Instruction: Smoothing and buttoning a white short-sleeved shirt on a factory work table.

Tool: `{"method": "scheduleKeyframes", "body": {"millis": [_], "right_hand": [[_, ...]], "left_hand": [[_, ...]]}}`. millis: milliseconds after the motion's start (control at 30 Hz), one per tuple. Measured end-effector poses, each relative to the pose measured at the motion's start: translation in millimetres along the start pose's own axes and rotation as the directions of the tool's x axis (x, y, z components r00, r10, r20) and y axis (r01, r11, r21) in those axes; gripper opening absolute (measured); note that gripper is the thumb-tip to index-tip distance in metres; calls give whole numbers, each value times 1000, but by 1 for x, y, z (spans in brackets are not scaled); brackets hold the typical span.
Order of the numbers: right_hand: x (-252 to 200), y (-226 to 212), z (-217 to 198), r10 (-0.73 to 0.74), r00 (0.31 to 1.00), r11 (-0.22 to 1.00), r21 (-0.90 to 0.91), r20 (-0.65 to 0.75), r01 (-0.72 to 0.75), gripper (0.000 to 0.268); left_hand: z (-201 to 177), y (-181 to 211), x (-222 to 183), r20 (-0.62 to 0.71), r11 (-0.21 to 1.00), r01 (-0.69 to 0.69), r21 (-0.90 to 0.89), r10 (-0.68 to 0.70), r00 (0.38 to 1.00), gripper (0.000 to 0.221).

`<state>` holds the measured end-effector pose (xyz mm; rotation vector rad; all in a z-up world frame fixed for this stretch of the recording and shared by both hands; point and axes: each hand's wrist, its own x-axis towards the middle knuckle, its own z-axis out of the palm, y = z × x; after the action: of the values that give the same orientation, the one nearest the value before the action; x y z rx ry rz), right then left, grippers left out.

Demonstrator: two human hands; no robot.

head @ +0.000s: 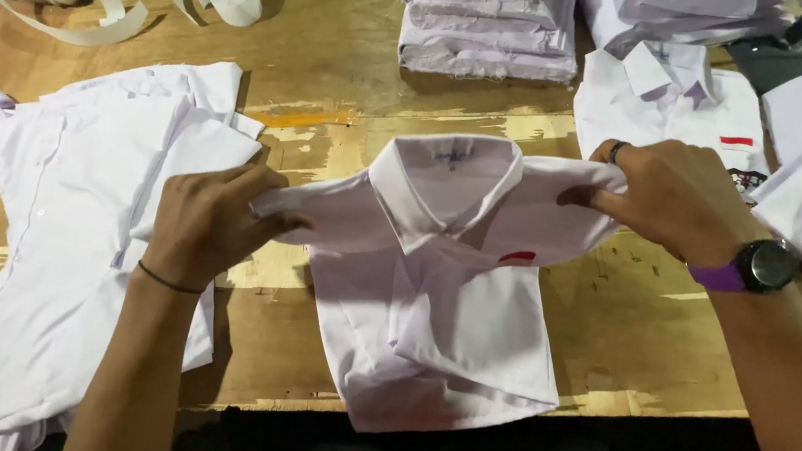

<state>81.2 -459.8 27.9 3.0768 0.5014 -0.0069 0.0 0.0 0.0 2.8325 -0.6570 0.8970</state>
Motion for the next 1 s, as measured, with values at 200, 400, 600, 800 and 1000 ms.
{"method": "scheduleKeyframes", "body": {"millis": [200,400,600,800,1000], "right_hand": [[-28,42,50,-144,964,971,153,-225,181,51],[-70,24,-3,-311,828,821,308,-466,481,18],[-113,26,-30,-223,750,935,81,-623,346,24],[-171,69,-21,83,945,644,741,-315,191,51],[-177,71,-18,-16,936,666,694,-353,273,77]], "left_hand": [[-34,28,-22,132,957,69,-283,-32,991,32],[-84,55,-29,121,911,154,-381,-116,986,27],[-144,86,-37,136,919,266,-290,-235,962,13],[-194,49,-129,647,910,376,173,-393,653,18],[-213,47,-114,675,930,301,-213,-82,733,24]]}}
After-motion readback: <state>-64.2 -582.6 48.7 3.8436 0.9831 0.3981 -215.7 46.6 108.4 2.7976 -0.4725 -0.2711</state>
